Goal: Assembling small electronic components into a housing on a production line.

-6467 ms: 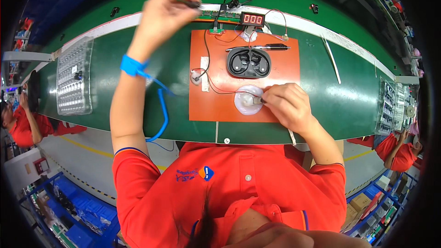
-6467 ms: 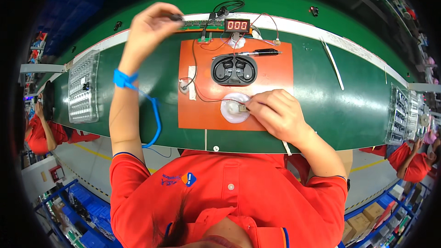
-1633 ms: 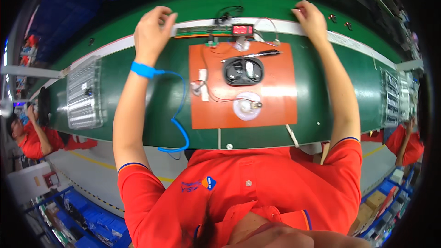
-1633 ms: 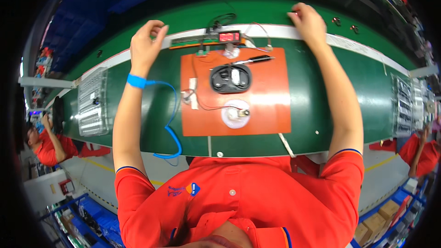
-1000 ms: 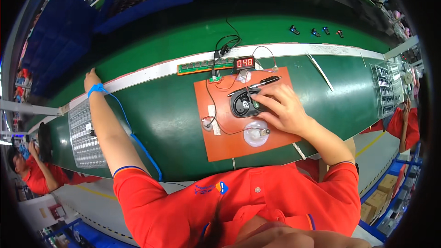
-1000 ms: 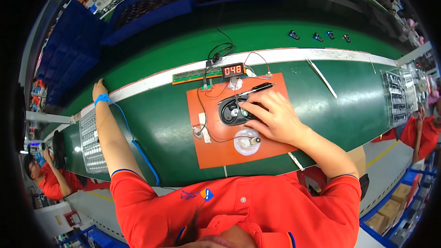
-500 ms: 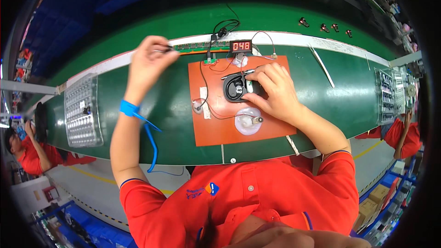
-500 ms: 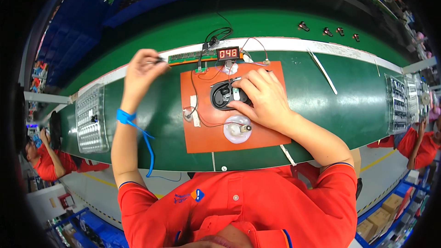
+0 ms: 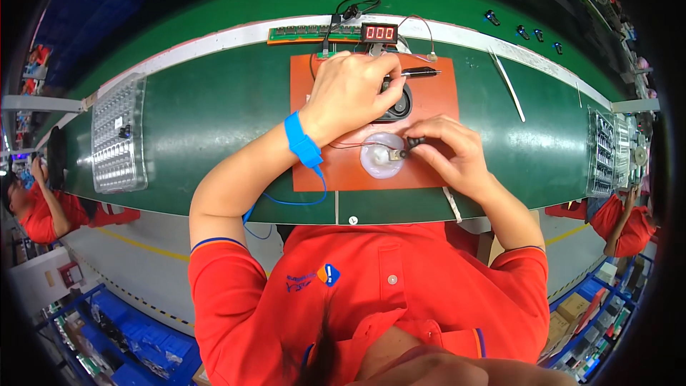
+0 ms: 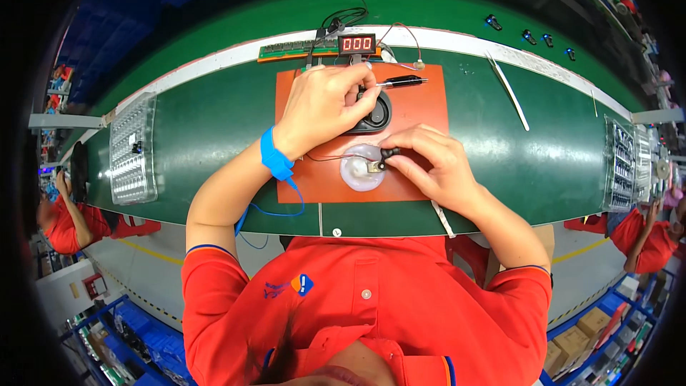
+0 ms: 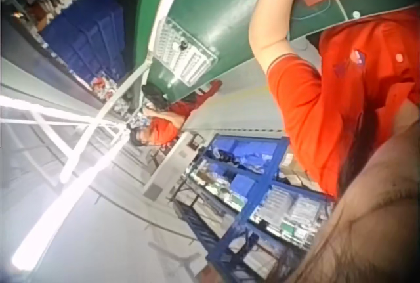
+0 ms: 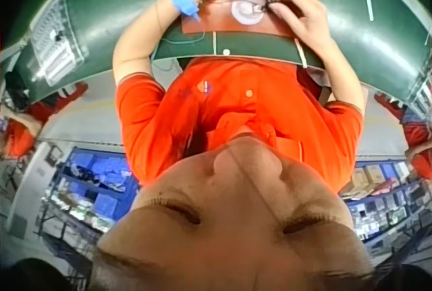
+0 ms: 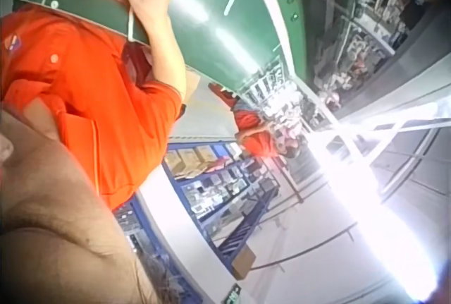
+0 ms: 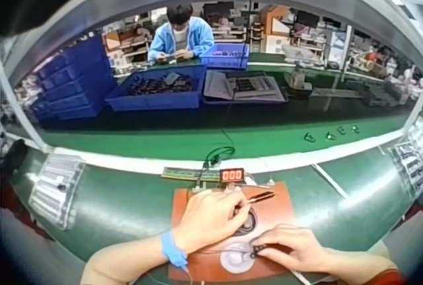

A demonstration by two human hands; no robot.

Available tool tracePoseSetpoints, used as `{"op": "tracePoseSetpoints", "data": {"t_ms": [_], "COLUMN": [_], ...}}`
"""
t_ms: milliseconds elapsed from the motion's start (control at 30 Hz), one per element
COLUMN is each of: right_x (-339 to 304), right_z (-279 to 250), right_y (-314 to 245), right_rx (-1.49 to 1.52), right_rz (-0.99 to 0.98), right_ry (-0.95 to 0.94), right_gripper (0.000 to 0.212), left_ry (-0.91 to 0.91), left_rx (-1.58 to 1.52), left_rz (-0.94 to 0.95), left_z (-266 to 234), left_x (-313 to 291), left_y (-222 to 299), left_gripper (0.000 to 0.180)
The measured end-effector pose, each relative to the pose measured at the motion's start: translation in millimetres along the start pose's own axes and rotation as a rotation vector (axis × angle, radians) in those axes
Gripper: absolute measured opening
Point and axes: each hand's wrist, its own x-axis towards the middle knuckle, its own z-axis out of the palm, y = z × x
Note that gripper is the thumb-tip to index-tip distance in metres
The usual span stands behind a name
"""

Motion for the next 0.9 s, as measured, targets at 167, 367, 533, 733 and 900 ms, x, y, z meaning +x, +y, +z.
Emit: {"op": "tracePoseSetpoints", "data": {"t_ms": [167, 367, 533, 733, 900], "right_x": [-3, -7, 1, 76, 106], "right_z": [5, 6, -4, -92, -105], "right_y": [3, 1, 14, 105, 125], "right_rx": [-0.146, -0.458, -0.423, -0.453, -0.617], "right_rz": [-0.093, -0.391, -0.413, 0.109, 0.171], "right_ry": [-0.018, 0.017, 0.007, 0.452, 0.490], "right_gripper": [0.023, 0.018, 0.010, 0.021, 0.024], "left_ry": [0.045, 0.103, 0.330, 0.798, 1.045], "left_rx": [0.101, 0.104, 0.055, 0.025, -0.303], "left_rz": [0.094, 0.171, 0.139, -0.205, -0.482], "left_z": [-1, -4, -17, -66, -91], "left_x": [-2, -3, 3, 16, -24], "left_y": [-7, 3, -17, -122, -243], "left_gripper": [0.017, 0.017, 0.009, 0.011, 0.018]}}
